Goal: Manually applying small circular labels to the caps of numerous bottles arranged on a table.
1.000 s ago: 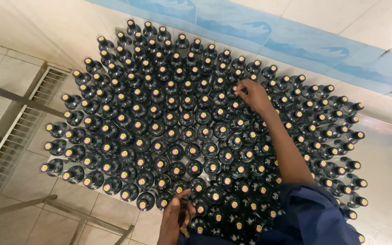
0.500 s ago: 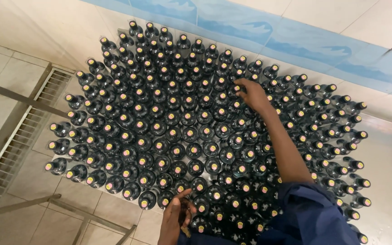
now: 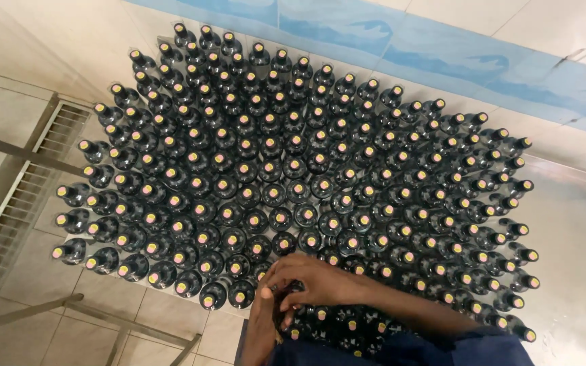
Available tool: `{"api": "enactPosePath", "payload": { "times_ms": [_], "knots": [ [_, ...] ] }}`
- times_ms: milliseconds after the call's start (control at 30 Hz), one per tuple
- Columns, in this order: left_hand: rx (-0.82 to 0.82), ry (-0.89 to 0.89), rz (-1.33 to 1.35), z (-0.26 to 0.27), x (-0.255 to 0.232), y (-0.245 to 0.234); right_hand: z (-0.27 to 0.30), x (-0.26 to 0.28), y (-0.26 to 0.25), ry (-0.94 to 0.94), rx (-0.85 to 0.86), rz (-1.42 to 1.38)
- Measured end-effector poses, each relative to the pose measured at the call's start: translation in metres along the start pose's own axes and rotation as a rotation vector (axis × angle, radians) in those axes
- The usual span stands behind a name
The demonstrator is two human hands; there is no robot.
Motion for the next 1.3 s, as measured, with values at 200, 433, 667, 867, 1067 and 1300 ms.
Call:
{"api": "enactPosePath", "payload": {
  "times_ms": [200, 433, 667, 867, 1067, 1300],
  "knots": [
    [0.051, 0.072, -0.097, -0.008, 0.008, 0.003, 0.014, -0.003, 0.006, 0.068, -0.256, -0.257],
    [0.154, 0.118, -0.041, -0.004, 0.006, 0.009, 0.014, -0.019, -0.01, 0.218, -0.242, -0.241],
    [0.07, 0.296, 0.059, -0.008, 0.012, -0.018, -0.044, -0.05, -0.142, 0.117, -0.503, 0.051],
    [-0.091, 0.148, 0.056, 0.013, 0.005, -0.034, -0.09, -0.08, -0.253, -0.074, -0.853, 0.223],
    [-0.1, 0.207, 0.1, 0.011, 0.009, -0.046, -0.11, -0.135, -0.275, -0.044, -0.775, 0.421],
    [-0.096, 0.173, 0.102, 0.014, 0.006, -0.041, -0.088, -0.128, -0.272, 0.054, -0.793, 0.247]
  ]
}}
Point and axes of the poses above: each hand's wrist, its own z-axis away from the middle knuckle, its own y-axis out of the palm, x = y × z, the point moved 7 cm from there along -z, towards the middle knuckle, and after that the axes turned 6 degrees about -z, right-handed, at the moved point
